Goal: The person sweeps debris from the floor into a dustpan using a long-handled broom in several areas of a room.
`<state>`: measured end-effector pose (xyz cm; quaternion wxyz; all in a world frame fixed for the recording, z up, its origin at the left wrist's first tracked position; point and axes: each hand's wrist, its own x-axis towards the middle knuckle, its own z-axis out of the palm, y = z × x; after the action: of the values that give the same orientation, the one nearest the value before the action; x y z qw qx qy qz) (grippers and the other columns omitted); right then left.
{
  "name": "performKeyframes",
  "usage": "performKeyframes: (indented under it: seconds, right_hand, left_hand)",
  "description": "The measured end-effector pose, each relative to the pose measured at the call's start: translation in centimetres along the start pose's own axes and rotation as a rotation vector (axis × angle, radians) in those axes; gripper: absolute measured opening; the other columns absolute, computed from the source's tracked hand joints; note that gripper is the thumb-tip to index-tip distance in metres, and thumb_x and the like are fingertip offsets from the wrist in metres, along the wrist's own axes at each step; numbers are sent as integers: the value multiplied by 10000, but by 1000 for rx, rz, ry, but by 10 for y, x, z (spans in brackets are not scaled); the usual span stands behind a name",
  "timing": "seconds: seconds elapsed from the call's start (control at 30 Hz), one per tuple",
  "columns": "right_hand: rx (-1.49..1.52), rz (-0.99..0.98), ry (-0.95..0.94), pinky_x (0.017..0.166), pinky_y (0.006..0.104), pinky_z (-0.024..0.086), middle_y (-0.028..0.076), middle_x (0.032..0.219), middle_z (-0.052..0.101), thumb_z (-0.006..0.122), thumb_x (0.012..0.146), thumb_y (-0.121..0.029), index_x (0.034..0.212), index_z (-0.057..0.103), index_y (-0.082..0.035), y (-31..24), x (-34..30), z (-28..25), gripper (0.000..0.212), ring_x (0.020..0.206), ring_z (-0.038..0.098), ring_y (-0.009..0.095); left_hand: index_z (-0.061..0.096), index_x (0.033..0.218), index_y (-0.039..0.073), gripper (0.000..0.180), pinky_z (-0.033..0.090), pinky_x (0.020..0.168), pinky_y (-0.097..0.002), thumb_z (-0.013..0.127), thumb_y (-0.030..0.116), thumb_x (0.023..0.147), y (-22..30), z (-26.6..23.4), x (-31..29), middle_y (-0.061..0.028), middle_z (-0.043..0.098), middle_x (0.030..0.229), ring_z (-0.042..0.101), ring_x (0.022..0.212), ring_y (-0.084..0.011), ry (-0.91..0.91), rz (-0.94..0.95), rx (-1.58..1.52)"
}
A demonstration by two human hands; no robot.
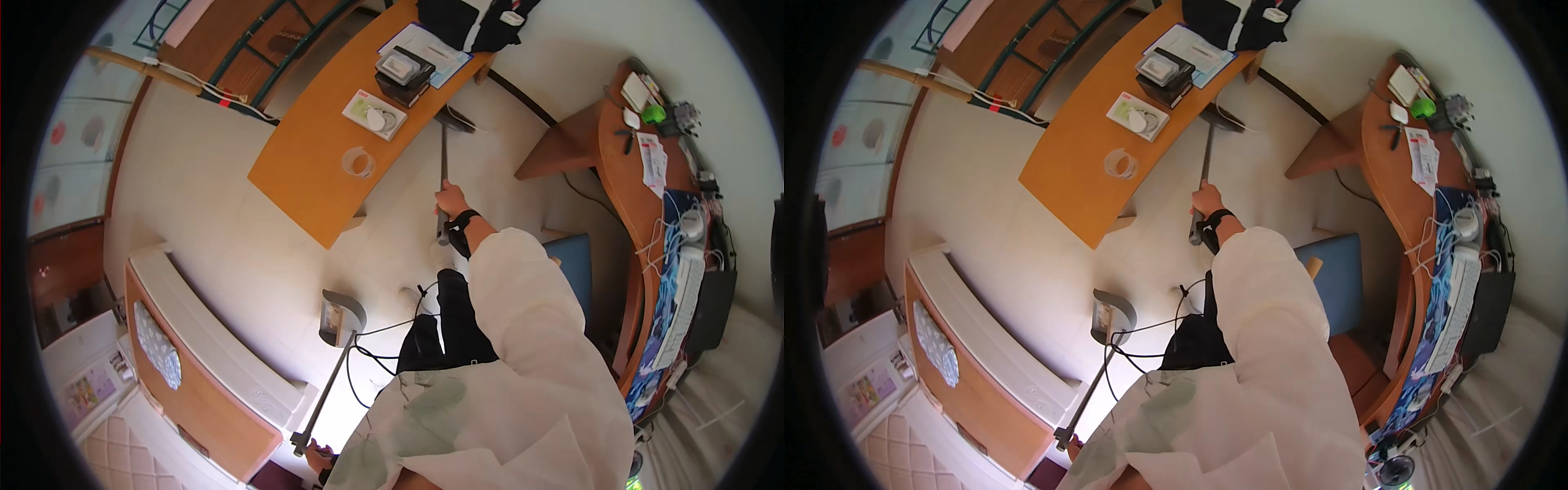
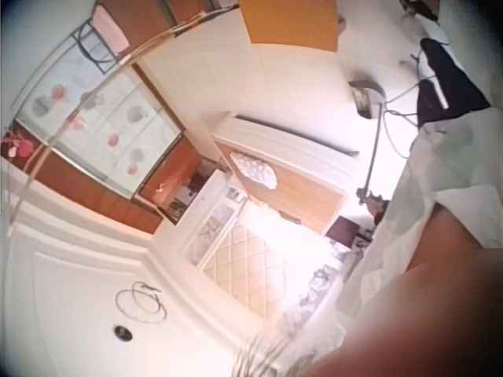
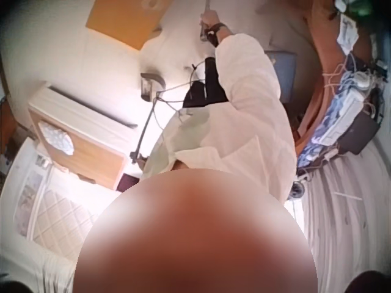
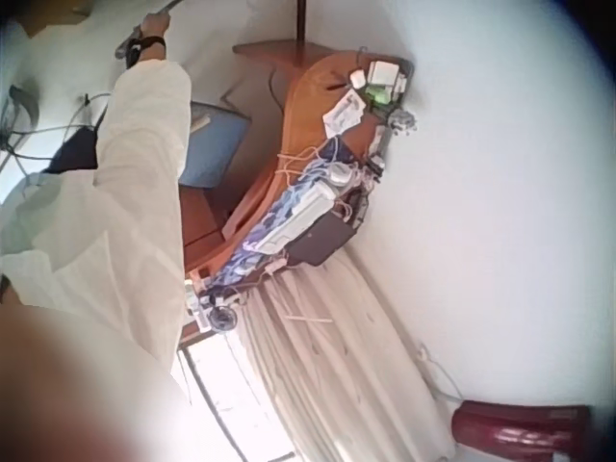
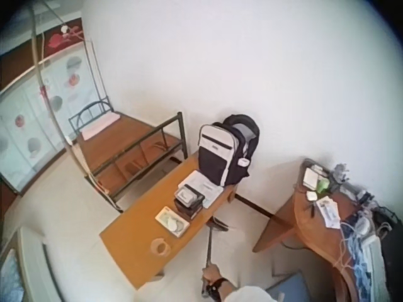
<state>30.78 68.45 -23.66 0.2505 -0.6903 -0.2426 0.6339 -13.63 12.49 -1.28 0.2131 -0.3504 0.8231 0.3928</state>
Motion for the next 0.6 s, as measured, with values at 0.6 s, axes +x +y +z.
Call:
performKeyframes:
  seconds: [0.6]
  right_hand:
    - [-703,57,-510,406,322,453,101,603,534,473,759,-31,1291,357,-25,16,-127,-106,545,408,523,189]
  left_hand:
    - [441,633,105,225,336,399,-267,609,122,782,-53,-22,-53,14,339,493,325,394,-103,-26,114,-69]
